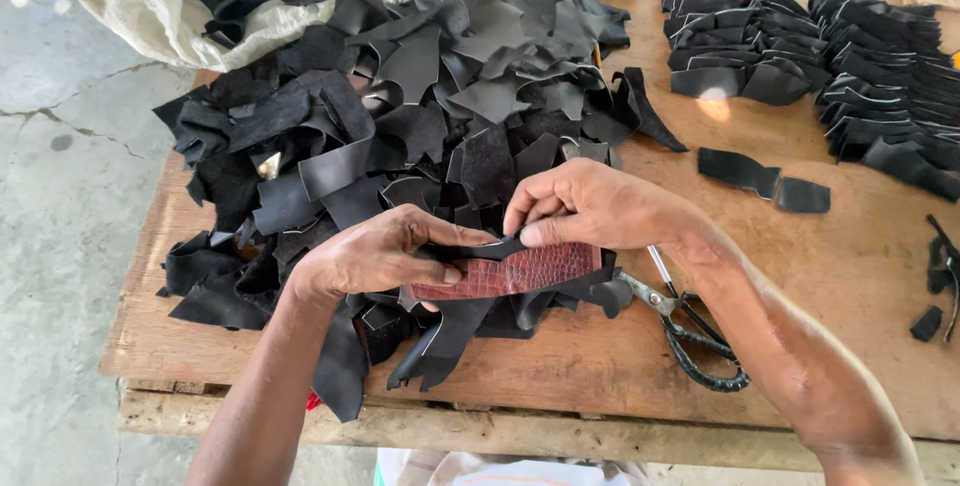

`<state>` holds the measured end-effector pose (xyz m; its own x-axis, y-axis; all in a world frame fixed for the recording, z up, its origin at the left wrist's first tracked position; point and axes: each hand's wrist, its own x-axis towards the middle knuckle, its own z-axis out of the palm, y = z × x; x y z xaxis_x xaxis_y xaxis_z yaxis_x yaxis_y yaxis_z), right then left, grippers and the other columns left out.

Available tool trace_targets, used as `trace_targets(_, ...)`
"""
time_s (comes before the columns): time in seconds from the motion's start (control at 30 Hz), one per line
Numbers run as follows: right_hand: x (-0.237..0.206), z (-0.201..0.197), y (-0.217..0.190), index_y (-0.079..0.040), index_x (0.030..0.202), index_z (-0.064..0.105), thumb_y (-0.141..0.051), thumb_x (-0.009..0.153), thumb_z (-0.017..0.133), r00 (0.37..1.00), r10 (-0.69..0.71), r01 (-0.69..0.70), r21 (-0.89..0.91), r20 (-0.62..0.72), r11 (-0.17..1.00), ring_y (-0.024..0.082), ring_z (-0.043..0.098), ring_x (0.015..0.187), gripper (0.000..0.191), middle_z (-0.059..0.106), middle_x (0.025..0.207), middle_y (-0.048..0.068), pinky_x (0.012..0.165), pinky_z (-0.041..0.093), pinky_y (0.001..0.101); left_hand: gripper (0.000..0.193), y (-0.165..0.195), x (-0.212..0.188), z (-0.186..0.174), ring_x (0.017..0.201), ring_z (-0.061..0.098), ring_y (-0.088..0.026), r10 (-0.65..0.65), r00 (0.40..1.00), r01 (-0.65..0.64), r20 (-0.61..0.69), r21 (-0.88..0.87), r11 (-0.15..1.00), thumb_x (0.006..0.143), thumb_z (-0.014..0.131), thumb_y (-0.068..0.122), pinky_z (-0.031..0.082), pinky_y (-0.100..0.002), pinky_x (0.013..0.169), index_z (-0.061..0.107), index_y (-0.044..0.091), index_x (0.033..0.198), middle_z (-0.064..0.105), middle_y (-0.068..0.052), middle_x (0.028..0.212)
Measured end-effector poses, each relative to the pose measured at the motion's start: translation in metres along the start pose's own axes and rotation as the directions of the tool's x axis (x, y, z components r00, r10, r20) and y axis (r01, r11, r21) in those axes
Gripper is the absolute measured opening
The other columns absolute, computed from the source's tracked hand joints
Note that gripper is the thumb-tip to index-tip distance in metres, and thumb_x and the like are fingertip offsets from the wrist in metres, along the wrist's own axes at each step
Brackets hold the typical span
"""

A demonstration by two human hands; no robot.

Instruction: The person uses shears to cut a small black leather piece on a wooden workbench, then sets the shears down and sorts through a pile of leather scraps. They pick up a reddish-brown textured leather piece and compare it with black scraps, handling them one at a time.

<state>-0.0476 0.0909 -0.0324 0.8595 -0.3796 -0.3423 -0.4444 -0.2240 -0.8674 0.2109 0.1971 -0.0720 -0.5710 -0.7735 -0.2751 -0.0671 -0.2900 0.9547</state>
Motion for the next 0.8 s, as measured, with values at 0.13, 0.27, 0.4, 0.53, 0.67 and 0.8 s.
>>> trace_targets(0.13, 0.004, -0.005, -0.001, -0.005, 0.106, 0.075, -0.016, 0.093, 0.069, 0.999, -0.041, 0.043, -0.116, 0.017, 0.992, 0.003, 0.063, 0.075, 0.019, 0.079, 0.082, 0.002, 0.072, 0.051, 0.0240, 0.056, 0.003, 0.000, 0.001, 0.069, 0.061, -0.003, -0.063, 0.998, 0.065, -0.028, 0.069, 0.995, 0.081, 0.073, 0.005, 0.057, -0.022, 0.060, 0.067, 0.004, 0.137, 0.075, -0.001, 0.089)
trace_targets(0.27, 0.012, -0.007, 0.000, -0.006, 0.108, 0.075, -0.020, 0.093, 0.067, 0.999, -0.003, 0.011, -0.165, 0.049, 0.986, 0.005, 0.065, 0.076, 0.022, 0.078, 0.083, 0.001, 0.073, 0.052, 0.0256, 0.056, 0.001, 0.003, -0.001, 0.077, 0.061, 0.000, 0.016, 1.000, -0.017, 0.016, 0.098, 0.995, 0.082, 0.073, 0.005, 0.057, -0.019, 0.066, 0.064, 0.001, 0.137, 0.078, 0.001, 0.101)
trace_targets(0.4, 0.016, -0.010, 0.003, -0.005, 0.108, 0.077, -0.024, 0.096, 0.066, 0.996, 0.027, -0.013, -0.165, 0.082, 0.986, 0.009, 0.061, 0.074, 0.025, 0.074, 0.078, 0.005, 0.071, 0.051, 0.0281, 0.056, -0.004, 0.005, -0.005, 0.078, 0.063, -0.002, 0.006, 1.000, -0.007, 0.013, 0.062, 0.998, 0.083, 0.074, 0.005, 0.056, -0.020, 0.068, 0.064, -0.001, 0.138, 0.077, -0.003, 0.101)
trace_targets(0.53, 0.023, -0.011, 0.006, -0.006, 0.108, 0.076, -0.027, 0.095, 0.064, 0.994, 0.034, -0.016, -0.167, 0.105, 0.986, 0.008, 0.064, 0.076, 0.028, 0.075, 0.081, 0.002, 0.072, 0.052, 0.0271, 0.058, -0.007, 0.006, -0.009, 0.078, 0.063, -0.002, -0.002, 1.000, 0.001, 0.016, 0.075, 0.997, 0.083, 0.074, 0.006, 0.057, -0.021, 0.070, 0.063, -0.001, 0.139, 0.078, -0.003, 0.105)
trace_targets(0.67, 0.029, -0.012, 0.008, -0.005, 0.106, 0.074, -0.029, 0.094, 0.064, 0.991, 0.033, -0.009, -0.175, 0.131, 0.985, 0.006, 0.062, 0.071, 0.029, 0.073, 0.077, -0.001, 0.065, 0.050, 0.0270, 0.058, -0.008, 0.007, -0.011, 0.078, 0.064, -0.002, -0.020, 1.000, 0.018, 0.018, 0.095, 0.995, 0.082, 0.075, 0.007, 0.058, -0.021, 0.069, 0.063, -0.001, 0.139, 0.079, -0.004, 0.103)
trace_targets(0.8, 0.032, -0.011, 0.009, -0.003, 0.100, 0.075, -0.027, 0.094, 0.065, 0.989, 0.067, -0.041, -0.187, 0.133, 0.981, 0.008, 0.050, 0.062, 0.026, 0.060, 0.065, -0.001, 0.056, 0.041, 0.0296, 0.058, -0.010, 0.007, -0.012, 0.081, 0.065, -0.003, 0.006, 1.000, -0.008, 0.021, 0.056, 0.998, 0.083, 0.076, 0.006, 0.058, -0.021, 0.073, 0.063, -0.003, 0.139, 0.079, -0.004, 0.105)
